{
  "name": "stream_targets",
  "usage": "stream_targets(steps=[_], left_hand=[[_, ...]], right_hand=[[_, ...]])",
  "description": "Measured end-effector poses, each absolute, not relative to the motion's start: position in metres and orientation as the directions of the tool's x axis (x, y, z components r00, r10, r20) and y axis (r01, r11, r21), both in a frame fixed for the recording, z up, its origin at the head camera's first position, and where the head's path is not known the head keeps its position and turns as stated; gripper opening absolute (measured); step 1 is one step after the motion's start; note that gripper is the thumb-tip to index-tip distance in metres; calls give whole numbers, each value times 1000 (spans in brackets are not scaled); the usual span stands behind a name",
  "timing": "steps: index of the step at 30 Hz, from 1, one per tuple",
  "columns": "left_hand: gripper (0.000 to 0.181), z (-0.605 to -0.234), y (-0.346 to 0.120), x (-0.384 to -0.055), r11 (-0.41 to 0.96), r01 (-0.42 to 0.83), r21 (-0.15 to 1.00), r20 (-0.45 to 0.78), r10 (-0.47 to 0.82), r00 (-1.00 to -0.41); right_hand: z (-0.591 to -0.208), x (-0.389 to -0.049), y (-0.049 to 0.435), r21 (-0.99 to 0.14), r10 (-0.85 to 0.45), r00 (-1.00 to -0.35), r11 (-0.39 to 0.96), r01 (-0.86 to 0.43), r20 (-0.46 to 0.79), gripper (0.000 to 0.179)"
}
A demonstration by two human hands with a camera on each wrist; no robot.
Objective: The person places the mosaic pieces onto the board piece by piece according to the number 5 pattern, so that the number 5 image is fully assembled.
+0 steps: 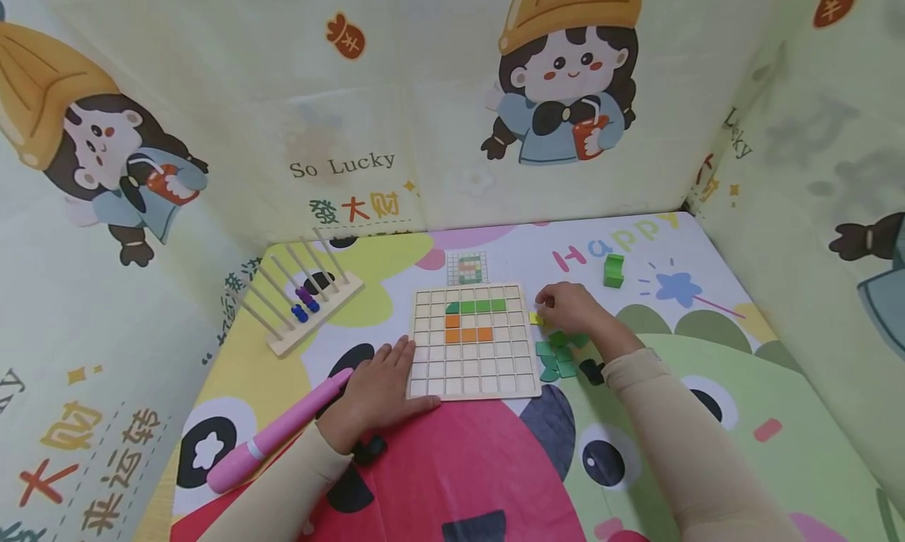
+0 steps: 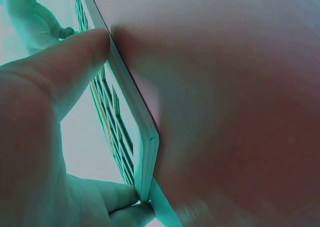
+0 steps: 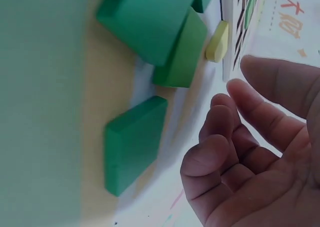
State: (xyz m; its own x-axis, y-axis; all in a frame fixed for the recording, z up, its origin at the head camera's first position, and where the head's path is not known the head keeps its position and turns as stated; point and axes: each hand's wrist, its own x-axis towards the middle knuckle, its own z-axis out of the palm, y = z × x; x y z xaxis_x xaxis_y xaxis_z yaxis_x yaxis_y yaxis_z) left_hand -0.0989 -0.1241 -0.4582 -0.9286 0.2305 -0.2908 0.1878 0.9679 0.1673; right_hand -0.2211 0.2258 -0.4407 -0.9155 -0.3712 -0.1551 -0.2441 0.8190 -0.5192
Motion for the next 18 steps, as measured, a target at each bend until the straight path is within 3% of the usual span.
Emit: stream_targets(steps=[10, 18], left_hand=[[116, -460, -125, -100, 970, 187, 158, -295, 227, -928], [116, -460, -124, -99, 969, 193, 155, -285, 231, -930]], right_hand=[[-449, -219, 224, -518, -457, -881, 787, -335, -124, 30], [-453, -218, 219, -464, -450, -887, 811, -356, -106, 30]])
